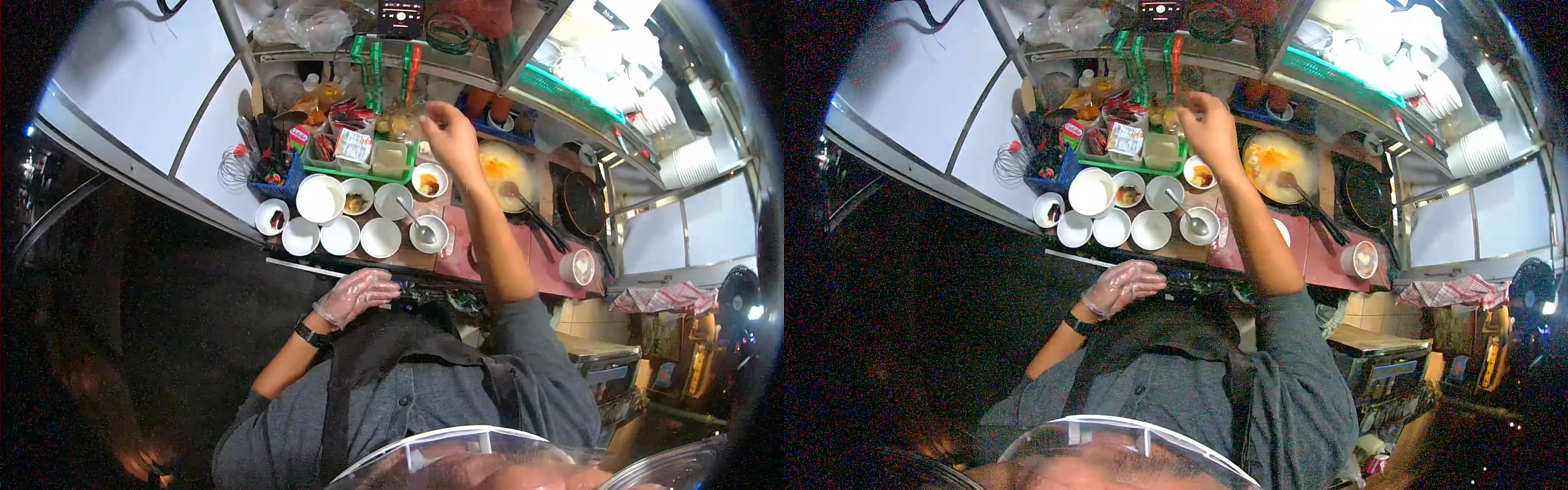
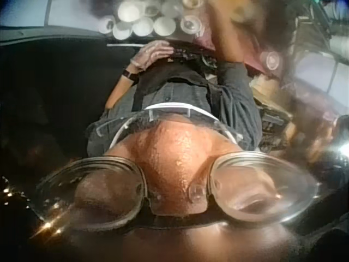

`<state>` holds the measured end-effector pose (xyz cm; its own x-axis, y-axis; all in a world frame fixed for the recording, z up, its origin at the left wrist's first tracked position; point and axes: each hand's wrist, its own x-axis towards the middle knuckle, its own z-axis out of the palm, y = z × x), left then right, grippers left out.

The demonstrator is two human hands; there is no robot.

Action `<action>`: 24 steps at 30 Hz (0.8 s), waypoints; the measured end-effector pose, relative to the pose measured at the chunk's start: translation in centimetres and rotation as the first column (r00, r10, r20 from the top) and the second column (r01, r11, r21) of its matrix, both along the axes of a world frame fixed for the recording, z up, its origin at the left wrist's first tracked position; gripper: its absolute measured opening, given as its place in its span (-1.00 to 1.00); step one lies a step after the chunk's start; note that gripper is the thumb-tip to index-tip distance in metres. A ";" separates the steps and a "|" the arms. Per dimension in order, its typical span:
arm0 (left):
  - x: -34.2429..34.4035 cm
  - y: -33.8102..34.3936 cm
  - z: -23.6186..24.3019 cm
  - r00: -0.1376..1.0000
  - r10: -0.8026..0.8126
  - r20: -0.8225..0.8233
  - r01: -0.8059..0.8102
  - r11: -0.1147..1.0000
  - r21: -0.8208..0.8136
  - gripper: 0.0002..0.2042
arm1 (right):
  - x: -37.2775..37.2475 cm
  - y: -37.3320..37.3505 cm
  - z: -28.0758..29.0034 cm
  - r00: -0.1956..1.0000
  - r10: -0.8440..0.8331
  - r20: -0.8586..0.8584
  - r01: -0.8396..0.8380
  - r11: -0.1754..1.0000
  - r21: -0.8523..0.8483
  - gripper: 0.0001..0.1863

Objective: The person stirs eggs in a pan, adds sauces from bottles, and packs food items into small plastic bags.

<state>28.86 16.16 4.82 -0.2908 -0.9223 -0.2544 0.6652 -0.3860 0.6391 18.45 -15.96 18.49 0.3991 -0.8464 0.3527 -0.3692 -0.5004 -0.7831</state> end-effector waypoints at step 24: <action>-0.5 -1.7 -0.7 0.994 -0.074 0.077 0.079 0.995 -0.060 -0.58 | 2.7 -5.1 8.1 0.629 0.052 0.776 -0.461 0.828 0.318 -0.79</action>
<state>28.37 14.42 4.15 -0.3436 -0.9129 -0.2205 0.5845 -0.3916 0.7106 21.18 -21.02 26.62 0.4207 -0.8769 0.2327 0.4890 0.0031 -0.8723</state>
